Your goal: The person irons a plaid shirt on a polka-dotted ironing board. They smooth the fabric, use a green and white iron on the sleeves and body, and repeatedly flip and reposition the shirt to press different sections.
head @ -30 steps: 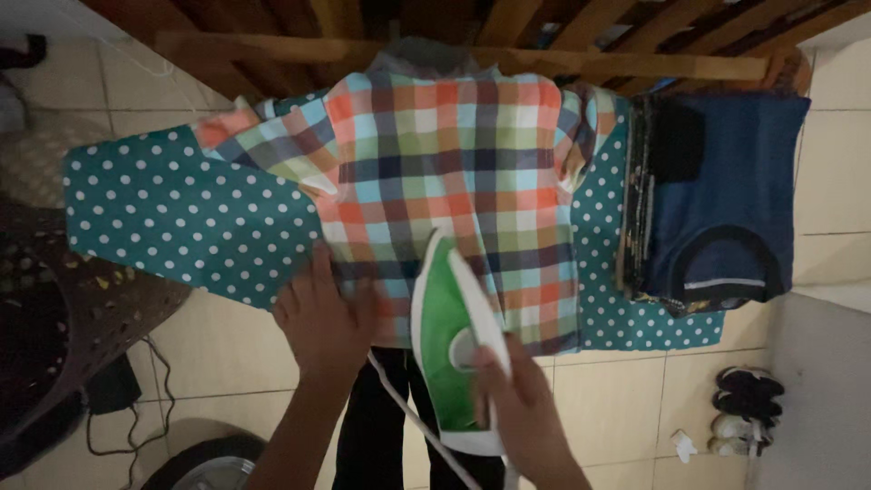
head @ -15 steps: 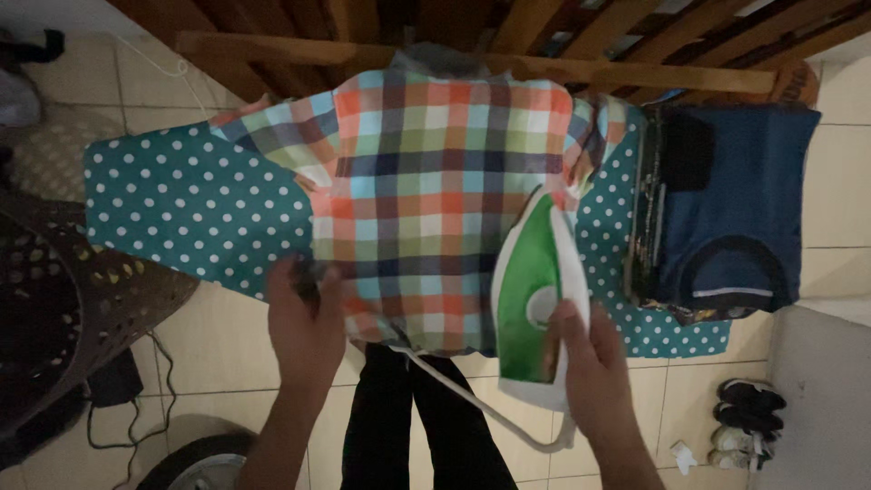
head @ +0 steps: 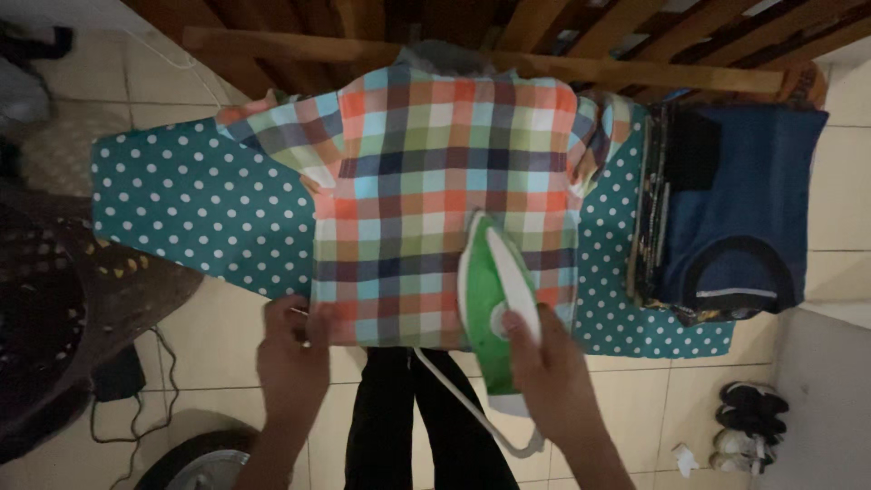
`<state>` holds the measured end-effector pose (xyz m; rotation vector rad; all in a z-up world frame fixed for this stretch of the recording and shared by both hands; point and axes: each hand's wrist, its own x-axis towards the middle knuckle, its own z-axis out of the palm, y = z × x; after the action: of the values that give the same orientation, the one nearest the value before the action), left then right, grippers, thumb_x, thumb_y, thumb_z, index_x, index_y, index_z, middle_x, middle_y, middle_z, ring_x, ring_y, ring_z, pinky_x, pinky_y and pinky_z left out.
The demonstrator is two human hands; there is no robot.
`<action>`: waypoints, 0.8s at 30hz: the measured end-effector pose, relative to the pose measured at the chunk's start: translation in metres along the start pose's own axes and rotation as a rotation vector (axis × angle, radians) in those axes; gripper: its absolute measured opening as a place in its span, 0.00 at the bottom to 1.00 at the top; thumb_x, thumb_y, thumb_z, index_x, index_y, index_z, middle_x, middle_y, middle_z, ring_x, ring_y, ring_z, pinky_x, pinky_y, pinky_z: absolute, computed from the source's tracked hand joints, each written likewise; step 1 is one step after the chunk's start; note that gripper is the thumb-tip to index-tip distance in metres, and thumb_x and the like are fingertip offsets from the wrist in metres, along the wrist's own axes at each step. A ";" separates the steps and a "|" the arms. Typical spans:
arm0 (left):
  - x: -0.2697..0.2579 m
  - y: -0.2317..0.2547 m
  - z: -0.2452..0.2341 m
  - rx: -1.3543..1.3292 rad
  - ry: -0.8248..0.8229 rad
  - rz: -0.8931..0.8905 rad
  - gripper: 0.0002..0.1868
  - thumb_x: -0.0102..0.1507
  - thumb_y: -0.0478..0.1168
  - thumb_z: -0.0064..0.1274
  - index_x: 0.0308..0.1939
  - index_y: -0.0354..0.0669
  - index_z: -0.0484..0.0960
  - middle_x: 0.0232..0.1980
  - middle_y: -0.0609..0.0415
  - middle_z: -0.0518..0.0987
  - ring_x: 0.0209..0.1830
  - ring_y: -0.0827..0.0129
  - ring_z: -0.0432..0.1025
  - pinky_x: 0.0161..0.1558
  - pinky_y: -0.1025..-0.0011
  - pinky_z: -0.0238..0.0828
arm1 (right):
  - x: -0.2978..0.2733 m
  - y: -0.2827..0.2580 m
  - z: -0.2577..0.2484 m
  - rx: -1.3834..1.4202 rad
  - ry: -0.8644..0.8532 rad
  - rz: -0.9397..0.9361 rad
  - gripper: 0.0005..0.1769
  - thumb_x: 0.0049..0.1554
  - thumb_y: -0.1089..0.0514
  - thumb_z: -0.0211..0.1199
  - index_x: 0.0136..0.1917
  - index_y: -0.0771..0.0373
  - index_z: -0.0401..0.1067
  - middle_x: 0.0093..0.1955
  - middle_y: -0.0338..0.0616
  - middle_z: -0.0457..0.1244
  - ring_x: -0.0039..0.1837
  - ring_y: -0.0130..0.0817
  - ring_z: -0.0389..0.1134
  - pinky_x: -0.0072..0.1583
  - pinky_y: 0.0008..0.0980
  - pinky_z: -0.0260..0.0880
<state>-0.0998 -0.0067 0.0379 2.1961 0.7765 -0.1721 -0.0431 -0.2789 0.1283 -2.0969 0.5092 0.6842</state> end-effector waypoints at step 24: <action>0.084 0.016 0.016 0.550 0.248 0.735 0.28 0.67 0.34 0.49 0.74 0.41 0.73 0.77 0.51 0.68 0.76 0.46 0.62 0.73 0.40 0.51 | 0.023 0.014 -0.034 0.106 0.110 0.112 0.22 0.64 0.43 0.53 0.50 0.65 0.72 0.27 0.42 0.59 0.30 0.27 0.60 0.34 0.32 0.61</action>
<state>-0.0206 0.0138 0.0075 2.9115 -0.0151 0.2967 -0.0233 -0.3172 0.1221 -2.0257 0.7141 0.5941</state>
